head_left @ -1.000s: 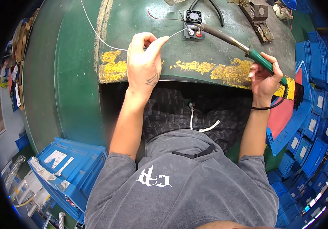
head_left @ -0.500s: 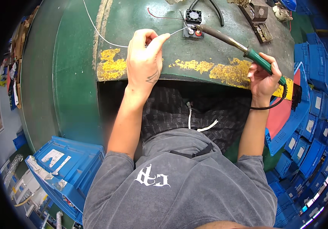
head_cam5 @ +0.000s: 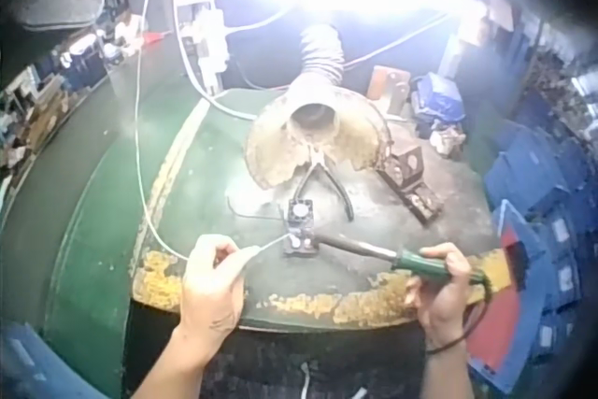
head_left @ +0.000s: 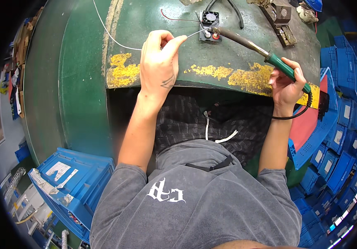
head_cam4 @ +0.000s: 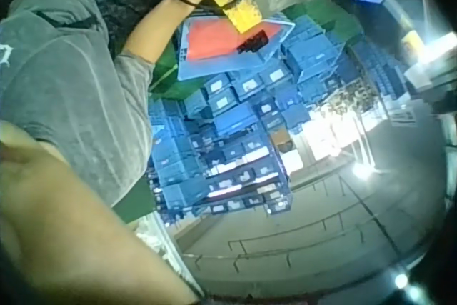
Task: Soldering wires and applying adhesive to electronic components at a factory workbench.
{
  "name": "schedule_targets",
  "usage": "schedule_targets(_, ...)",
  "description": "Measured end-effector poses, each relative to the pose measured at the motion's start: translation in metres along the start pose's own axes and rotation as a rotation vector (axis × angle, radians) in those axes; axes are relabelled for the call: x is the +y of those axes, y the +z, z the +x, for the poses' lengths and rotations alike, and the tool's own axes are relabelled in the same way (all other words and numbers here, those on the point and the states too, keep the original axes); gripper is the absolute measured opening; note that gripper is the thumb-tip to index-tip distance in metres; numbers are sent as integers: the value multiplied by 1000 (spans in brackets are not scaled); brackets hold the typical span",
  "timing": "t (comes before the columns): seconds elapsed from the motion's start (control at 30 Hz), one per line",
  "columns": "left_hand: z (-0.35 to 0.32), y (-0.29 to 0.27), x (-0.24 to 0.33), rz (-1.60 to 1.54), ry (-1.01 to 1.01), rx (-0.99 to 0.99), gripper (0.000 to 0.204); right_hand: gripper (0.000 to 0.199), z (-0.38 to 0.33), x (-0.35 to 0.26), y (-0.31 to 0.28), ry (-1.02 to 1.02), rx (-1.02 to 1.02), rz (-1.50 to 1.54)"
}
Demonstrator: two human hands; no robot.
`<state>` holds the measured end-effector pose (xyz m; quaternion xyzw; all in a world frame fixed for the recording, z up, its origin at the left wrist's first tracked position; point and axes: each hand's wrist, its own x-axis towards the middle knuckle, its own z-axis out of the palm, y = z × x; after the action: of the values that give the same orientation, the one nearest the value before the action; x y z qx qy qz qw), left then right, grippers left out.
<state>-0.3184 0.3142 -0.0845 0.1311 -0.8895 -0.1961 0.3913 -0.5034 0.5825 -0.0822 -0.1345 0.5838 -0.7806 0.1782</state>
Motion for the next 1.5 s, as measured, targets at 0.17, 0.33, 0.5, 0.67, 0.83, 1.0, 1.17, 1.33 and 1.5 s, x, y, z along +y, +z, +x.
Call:
schedule_targets(0.17,2,0,0,-2,3,-6,32,49,1,0,0,-7,-7,-12)
schedule_targets(0.33,2,1,-1,-3,2,-7,32,50,2,0,-2,-15,-19,-6)
schedule_targets(0.5,-1,-7,0,-15,-29,-17,30,49,2,-2,0,-13,-14,-7)
schedule_targets(0.67,-10,-17,-12,-27,-85,60,18,46,2,-4,3,-34,-17,-2)
schedule_targets(0.83,-24,-19,-15,-54,-123,107,22,44,3,-4,2,-40,-19,22)
schedule_targets(1.0,-37,-10,-24,-44,-84,168,21,42,3,-7,3,-51,-33,-7)
schedule_targets(1.17,-38,-5,-25,-43,-81,190,19,43,4,-7,0,-68,-34,-93)
schedule_targets(1.33,-36,-4,-24,-11,-105,158,19,42,4,-9,1,-75,-53,-96)
schedule_targets(1.5,-36,-4,-24,-4,-108,158,18,43,3,-9,3,-74,-27,-88)
